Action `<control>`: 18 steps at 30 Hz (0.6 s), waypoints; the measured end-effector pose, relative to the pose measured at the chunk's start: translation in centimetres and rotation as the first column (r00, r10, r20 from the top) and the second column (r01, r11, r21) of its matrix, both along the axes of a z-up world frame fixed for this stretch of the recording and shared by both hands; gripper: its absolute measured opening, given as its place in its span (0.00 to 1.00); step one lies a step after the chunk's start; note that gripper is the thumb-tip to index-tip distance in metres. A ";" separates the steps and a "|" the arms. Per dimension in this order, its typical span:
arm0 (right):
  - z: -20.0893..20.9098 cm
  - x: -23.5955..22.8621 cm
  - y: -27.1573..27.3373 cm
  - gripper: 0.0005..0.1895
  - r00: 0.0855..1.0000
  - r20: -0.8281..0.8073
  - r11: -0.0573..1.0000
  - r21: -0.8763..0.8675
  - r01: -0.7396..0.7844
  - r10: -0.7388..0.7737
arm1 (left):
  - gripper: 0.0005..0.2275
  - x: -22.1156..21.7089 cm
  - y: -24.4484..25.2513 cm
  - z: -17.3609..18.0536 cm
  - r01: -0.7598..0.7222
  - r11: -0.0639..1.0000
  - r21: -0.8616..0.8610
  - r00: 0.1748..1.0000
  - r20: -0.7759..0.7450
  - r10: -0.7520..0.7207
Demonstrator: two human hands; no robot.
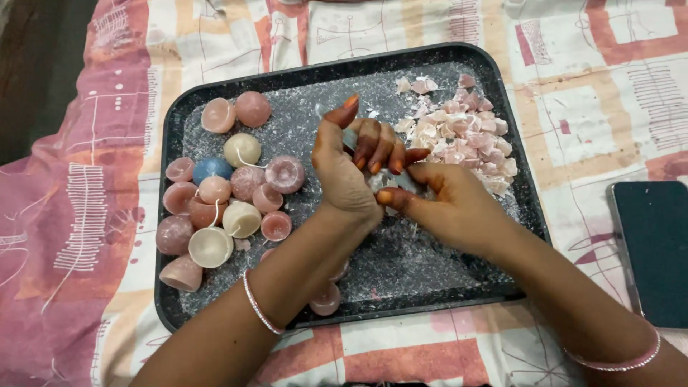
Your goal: Using a knife to scrape and cut small circular wax pieces from a tray.
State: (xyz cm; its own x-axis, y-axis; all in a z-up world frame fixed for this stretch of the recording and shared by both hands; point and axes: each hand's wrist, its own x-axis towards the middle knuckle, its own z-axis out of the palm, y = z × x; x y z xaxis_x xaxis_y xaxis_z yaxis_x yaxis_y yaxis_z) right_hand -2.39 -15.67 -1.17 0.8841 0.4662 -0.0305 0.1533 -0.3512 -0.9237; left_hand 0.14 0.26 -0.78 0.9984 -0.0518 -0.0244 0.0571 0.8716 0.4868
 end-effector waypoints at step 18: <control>1.5 0.0 0.2 0.22 0.992 -0.093 0.991 -0.112 0.080 -0.090 | 0.24 1.6 1.1 -0.6 0.051 0.999 0.009 0.992 -0.116 -0.049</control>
State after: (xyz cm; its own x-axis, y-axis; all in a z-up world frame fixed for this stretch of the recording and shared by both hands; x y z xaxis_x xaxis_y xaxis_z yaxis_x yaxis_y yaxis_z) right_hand -2.37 -15.46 0.33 0.9107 0.3789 -0.1645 0.0297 -0.4572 -0.8889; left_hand 1.79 1.37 -1.35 0.9849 -0.1006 -0.1407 0.1571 0.8604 0.4848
